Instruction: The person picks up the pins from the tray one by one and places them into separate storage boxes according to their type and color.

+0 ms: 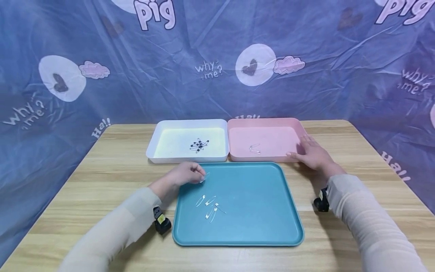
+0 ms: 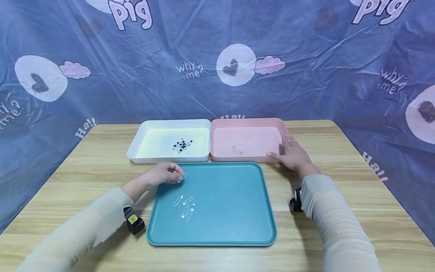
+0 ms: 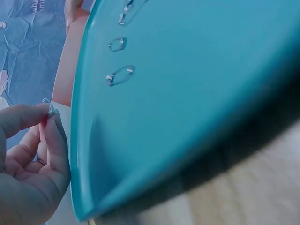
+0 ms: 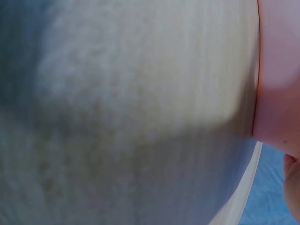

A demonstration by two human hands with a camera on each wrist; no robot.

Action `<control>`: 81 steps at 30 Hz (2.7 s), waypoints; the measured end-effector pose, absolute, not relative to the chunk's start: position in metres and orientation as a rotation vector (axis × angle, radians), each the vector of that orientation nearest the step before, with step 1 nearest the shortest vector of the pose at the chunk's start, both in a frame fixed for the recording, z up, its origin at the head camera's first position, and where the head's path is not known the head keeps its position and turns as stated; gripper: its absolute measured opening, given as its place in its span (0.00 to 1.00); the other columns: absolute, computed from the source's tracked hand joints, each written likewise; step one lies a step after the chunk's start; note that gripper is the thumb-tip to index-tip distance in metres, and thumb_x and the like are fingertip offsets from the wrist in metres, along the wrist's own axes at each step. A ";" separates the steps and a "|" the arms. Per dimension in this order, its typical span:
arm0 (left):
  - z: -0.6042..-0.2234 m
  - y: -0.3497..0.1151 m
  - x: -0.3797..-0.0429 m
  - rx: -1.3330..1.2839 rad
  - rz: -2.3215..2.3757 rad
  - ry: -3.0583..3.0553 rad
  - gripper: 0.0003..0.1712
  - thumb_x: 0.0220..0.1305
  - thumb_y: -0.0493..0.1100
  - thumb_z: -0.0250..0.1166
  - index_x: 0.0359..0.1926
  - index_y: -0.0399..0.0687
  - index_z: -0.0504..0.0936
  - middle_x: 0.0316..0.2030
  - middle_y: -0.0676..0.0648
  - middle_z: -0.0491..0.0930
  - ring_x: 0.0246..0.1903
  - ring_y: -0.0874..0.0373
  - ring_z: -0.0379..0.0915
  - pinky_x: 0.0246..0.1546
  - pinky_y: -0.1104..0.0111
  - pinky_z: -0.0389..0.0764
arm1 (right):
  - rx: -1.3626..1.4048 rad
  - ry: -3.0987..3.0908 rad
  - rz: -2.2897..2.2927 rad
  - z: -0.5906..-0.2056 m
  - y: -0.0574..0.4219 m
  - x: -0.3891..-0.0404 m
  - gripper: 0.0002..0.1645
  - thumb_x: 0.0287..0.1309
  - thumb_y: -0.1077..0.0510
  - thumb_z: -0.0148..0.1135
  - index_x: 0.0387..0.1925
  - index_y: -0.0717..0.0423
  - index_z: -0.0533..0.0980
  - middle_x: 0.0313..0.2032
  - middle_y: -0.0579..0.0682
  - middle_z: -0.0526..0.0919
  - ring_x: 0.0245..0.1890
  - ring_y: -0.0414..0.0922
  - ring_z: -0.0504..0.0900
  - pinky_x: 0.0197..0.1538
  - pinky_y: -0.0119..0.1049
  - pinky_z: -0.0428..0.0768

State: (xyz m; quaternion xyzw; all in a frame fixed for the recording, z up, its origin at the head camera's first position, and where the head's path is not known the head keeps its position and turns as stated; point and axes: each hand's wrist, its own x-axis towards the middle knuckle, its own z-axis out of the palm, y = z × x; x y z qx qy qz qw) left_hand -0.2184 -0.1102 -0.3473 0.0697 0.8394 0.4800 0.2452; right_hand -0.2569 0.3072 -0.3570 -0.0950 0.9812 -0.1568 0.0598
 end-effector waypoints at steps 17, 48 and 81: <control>-0.339 -0.061 -0.245 0.225 1.434 2.242 0.09 0.53 0.36 0.60 0.37 0.39 0.76 0.27 0.47 0.74 0.31 0.57 0.72 0.37 0.67 0.74 | -0.300 3.002 -0.445 -0.361 0.305 -0.258 0.57 0.50 0.31 0.44 0.60 0.75 0.42 0.61 0.71 0.40 0.61 0.63 0.40 0.59 0.53 0.42; -0.342 0.032 -0.296 0.068 1.584 2.254 0.11 0.54 0.36 0.59 0.40 0.38 0.77 0.31 0.50 0.75 0.31 0.59 0.73 0.37 0.67 0.76 | -0.296 2.997 -0.436 -0.361 0.309 -0.259 0.57 0.51 0.31 0.44 0.61 0.75 0.41 0.61 0.71 0.39 0.61 0.63 0.38 0.60 0.53 0.41; -0.367 0.073 -0.320 0.204 1.140 2.590 0.06 0.44 0.31 0.60 0.24 0.42 0.81 0.24 0.49 0.78 0.19 0.62 0.64 0.16 0.77 0.66 | -0.284 3.016 -0.459 -0.360 0.307 -0.254 0.56 0.51 0.33 0.45 0.60 0.75 0.43 0.61 0.71 0.41 0.61 0.63 0.39 0.59 0.54 0.42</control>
